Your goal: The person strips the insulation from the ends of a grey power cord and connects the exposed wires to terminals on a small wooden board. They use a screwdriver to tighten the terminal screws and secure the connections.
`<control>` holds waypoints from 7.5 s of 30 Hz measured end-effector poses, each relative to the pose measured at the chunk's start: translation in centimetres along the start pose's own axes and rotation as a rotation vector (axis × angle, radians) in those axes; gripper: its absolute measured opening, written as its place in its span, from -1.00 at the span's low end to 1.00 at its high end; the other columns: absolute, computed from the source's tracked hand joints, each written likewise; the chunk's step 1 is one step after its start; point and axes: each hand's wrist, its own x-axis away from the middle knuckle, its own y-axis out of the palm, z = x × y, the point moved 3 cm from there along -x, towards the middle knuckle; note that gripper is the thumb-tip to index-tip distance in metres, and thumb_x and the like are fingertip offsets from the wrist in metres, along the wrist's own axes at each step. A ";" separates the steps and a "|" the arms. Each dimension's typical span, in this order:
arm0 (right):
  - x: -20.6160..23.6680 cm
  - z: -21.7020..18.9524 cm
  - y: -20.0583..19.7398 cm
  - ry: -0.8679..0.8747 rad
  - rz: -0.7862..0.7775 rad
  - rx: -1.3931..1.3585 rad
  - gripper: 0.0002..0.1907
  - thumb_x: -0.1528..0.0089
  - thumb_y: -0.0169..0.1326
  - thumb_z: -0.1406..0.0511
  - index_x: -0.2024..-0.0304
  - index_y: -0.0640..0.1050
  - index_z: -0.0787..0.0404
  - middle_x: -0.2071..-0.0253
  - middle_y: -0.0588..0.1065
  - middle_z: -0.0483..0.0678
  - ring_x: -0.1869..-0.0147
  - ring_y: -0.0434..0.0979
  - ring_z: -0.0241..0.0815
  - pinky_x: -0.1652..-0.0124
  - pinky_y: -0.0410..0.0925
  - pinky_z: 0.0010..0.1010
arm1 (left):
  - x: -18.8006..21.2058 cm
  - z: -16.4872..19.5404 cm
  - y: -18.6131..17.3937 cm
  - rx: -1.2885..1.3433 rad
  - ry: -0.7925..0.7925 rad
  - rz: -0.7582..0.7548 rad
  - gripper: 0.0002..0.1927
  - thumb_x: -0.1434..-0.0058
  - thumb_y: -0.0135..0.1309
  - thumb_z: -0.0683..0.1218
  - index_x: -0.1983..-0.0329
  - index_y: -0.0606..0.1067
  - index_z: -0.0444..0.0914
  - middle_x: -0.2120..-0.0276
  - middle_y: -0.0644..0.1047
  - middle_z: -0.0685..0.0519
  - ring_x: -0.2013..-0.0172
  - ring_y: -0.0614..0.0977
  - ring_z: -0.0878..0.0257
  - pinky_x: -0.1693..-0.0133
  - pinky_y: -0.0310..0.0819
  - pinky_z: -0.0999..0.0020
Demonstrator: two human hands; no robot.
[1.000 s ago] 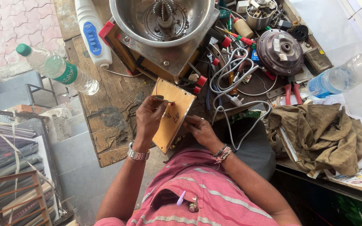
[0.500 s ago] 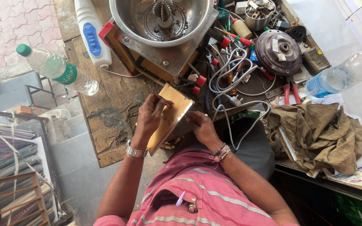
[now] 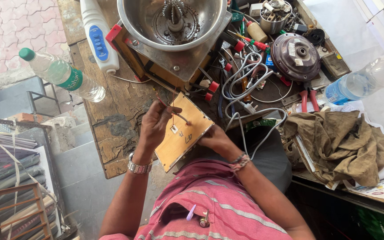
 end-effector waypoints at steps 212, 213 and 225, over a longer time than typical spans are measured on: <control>-2.1 -2.1 -1.4 -0.015 0.209 0.478 -0.65 -0.42 0.00 0.15 0.30 0.56 0.26 0.43 0.53 -0.07 0.39 0.54 -0.31 0.36 0.40 -0.51 | 0.8 2.0 1.2 -0.197 0.059 -0.005 -0.81 -0.24 0.20 -0.12 0.12 0.64 -0.30 -0.11 0.61 -0.06 0.13 0.72 0.20 0.10 0.60 0.36; -2.1 -2.3 -1.7 -0.109 0.171 0.365 -0.64 -0.44 0.00 0.15 0.32 0.53 0.27 0.37 0.52 -0.09 0.37 0.55 -0.31 0.35 0.42 -0.51 | 0.9 2.1 1.1 -0.190 0.089 0.003 -0.81 -0.26 0.21 -0.13 0.11 0.65 -0.30 -0.12 0.60 -0.07 0.11 0.72 0.19 0.08 0.59 0.35; -2.7 -6.2 0.4 -0.203 0.242 0.217 -0.76 -0.27 0.17 0.39 0.01 0.59 0.32 0.20 0.61 -0.11 0.12 0.60 -0.37 0.09 0.48 -0.56 | 0.8 3.1 1.3 -0.242 0.185 0.030 -0.80 -0.26 0.23 -0.11 0.08 0.65 -0.26 -0.14 0.58 -0.12 -0.06 0.68 0.09 -0.04 0.54 0.27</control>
